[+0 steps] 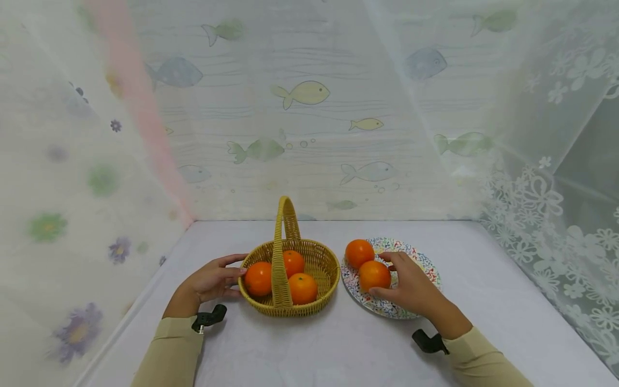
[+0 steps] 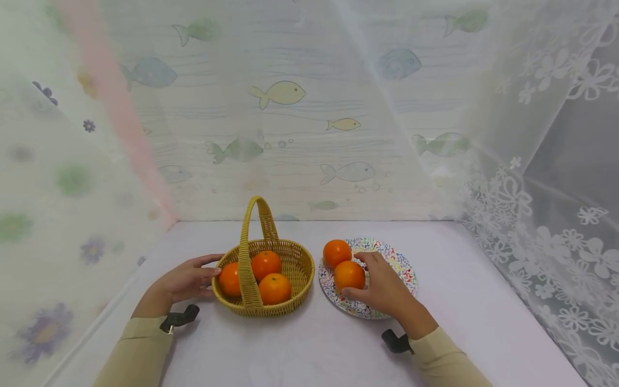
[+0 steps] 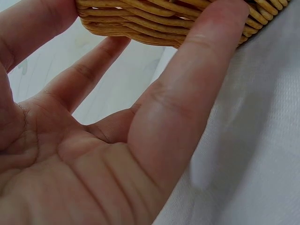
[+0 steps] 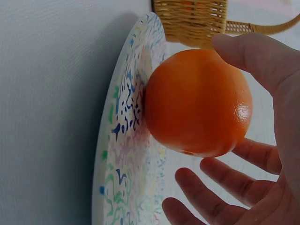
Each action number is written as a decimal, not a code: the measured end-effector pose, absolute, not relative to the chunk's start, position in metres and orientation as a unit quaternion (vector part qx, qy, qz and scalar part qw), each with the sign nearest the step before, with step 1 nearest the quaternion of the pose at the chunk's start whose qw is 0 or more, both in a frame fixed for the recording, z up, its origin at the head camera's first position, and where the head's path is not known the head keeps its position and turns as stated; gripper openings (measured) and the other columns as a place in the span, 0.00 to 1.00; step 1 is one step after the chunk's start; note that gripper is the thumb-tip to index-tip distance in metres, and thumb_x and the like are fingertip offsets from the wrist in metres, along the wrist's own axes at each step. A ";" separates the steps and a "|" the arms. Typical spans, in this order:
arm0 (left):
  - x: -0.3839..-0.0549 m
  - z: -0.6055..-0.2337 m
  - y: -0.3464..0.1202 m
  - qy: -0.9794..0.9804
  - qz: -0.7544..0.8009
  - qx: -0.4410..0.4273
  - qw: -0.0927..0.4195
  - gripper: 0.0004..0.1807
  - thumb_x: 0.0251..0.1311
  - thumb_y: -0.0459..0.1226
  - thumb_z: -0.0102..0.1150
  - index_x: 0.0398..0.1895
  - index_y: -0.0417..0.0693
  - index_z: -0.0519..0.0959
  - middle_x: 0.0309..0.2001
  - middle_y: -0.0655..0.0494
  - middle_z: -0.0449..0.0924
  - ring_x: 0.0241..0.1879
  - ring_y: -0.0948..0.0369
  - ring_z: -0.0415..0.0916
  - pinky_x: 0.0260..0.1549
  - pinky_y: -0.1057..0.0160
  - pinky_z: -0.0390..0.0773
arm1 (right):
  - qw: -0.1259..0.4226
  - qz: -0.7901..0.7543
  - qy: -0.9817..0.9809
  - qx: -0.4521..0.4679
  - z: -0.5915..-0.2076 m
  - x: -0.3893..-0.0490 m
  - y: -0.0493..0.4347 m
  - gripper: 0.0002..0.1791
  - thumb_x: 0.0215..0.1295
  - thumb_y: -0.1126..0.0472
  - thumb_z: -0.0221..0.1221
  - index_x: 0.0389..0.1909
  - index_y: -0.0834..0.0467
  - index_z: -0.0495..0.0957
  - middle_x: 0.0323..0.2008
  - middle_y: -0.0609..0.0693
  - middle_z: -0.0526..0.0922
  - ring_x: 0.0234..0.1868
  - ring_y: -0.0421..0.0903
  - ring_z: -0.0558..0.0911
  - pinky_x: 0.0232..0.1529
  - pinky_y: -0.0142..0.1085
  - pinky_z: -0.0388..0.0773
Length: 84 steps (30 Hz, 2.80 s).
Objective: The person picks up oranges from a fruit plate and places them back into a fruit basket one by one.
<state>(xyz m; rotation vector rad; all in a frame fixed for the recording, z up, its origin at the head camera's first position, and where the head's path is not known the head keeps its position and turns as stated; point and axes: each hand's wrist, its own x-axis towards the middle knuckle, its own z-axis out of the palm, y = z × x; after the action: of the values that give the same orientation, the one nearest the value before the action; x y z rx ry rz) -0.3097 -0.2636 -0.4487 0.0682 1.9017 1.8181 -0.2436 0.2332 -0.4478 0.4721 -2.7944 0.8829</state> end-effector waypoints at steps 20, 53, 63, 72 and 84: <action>-0.308 -0.447 -0.263 0.696 0.672 0.028 0.250 0.40 0.72 0.40 0.62 0.82 0.47 0.56 0.58 0.50 0.80 0.52 0.54 0.82 0.52 0.43 0.85 | 0.050 0.337 -0.929 0.145 -0.459 -0.252 0.234 0.46 0.49 0.45 0.80 0.66 0.55 0.70 0.60 0.51 0.78 0.53 0.49 0.82 0.49 0.45 0.86; -0.307 -0.449 -0.262 0.700 0.669 0.035 0.248 0.39 0.71 0.40 0.63 0.81 0.47 0.58 0.56 0.52 0.82 0.50 0.55 0.83 0.51 0.44 0.85 | 0.133 0.350 -0.900 0.224 -0.422 -0.247 0.211 0.43 0.48 0.52 0.81 0.64 0.55 0.71 0.58 0.49 0.78 0.50 0.47 0.83 0.49 0.38 0.87; -0.310 -0.452 -0.263 0.697 0.673 0.030 0.248 0.38 0.70 0.40 0.64 0.80 0.48 0.60 0.56 0.51 0.82 0.50 0.54 0.83 0.51 0.43 0.85 | 0.133 0.365 -0.892 0.232 -0.410 -0.252 0.197 0.41 0.48 0.47 0.81 0.62 0.50 0.73 0.57 0.44 0.82 0.49 0.46 0.81 0.49 0.50 0.85; -0.310 -0.452 -0.264 0.693 0.675 0.034 0.250 0.39 0.71 0.40 0.63 0.81 0.47 0.58 0.55 0.52 0.83 0.50 0.55 0.83 0.51 0.43 0.85 | 0.137 0.373 -0.888 0.232 -0.406 -0.257 0.187 0.38 0.49 0.45 0.81 0.60 0.47 0.74 0.52 0.40 0.82 0.45 0.45 0.79 0.43 0.42 0.83; -0.310 -0.452 -0.262 0.690 0.677 0.020 0.255 0.39 0.70 0.40 0.65 0.81 0.49 0.59 0.59 0.50 0.81 0.52 0.53 0.83 0.52 0.42 0.85 | 0.114 0.381 -0.893 0.211 -0.394 -0.257 0.173 0.36 0.51 0.43 0.79 0.59 0.49 0.75 0.53 0.43 0.79 0.47 0.46 0.83 0.46 0.40 0.85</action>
<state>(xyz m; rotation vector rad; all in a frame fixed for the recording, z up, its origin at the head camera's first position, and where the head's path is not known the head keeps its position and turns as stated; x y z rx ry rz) -0.3099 -0.2625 -0.4524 0.0532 1.8741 1.8391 -0.2567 0.1731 -0.3942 0.6193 -2.6183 1.1159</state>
